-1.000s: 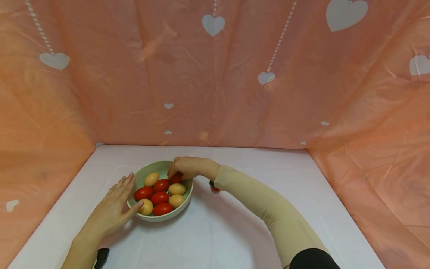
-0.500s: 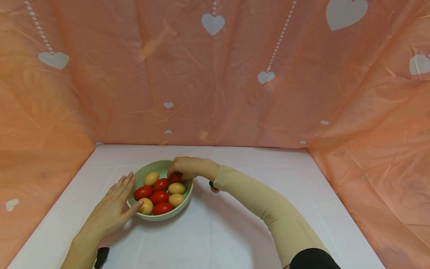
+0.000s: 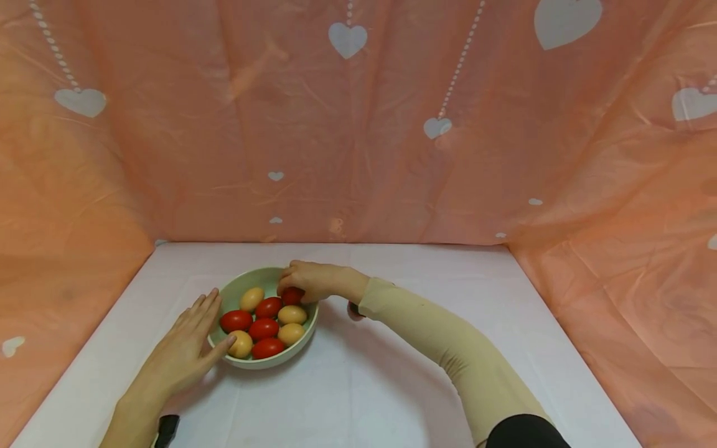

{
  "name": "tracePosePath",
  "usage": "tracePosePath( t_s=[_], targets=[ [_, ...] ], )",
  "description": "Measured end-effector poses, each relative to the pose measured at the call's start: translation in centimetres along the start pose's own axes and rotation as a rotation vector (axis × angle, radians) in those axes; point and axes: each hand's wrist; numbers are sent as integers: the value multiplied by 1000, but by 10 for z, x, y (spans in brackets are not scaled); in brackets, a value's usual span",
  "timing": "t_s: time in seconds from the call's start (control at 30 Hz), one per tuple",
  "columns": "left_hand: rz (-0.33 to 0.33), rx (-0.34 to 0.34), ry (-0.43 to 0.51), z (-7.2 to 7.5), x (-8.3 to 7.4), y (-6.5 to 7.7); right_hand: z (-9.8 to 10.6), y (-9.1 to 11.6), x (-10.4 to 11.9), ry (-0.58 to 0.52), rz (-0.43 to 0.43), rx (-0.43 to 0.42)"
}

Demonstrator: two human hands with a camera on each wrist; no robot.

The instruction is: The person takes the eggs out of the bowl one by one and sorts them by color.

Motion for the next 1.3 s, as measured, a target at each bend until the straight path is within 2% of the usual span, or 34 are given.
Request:
tracePosePath(
  t_s=[0.33,0.67,1.0,1.3],
  targets=[
    [-8,-5,1,-1,1,0,1,11,4,-107,-34,-52],
    [-10,-1,-8,-3,1,0,3,28,2,-187,-8,-157],
    [-16,10,-21,-1,0,-1,1,57,-2,-288,42,-359],
    [-11,28,-35,1,-2,-6,-15,86,-8,-365,31,-573]
  ],
)
Point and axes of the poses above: each hand's wrist, its own y-axis away from the middle knuckle, its own z-axis out of the back of the hand, x = y × z, and after that the axes turned 3 degrees about -y, right-handed
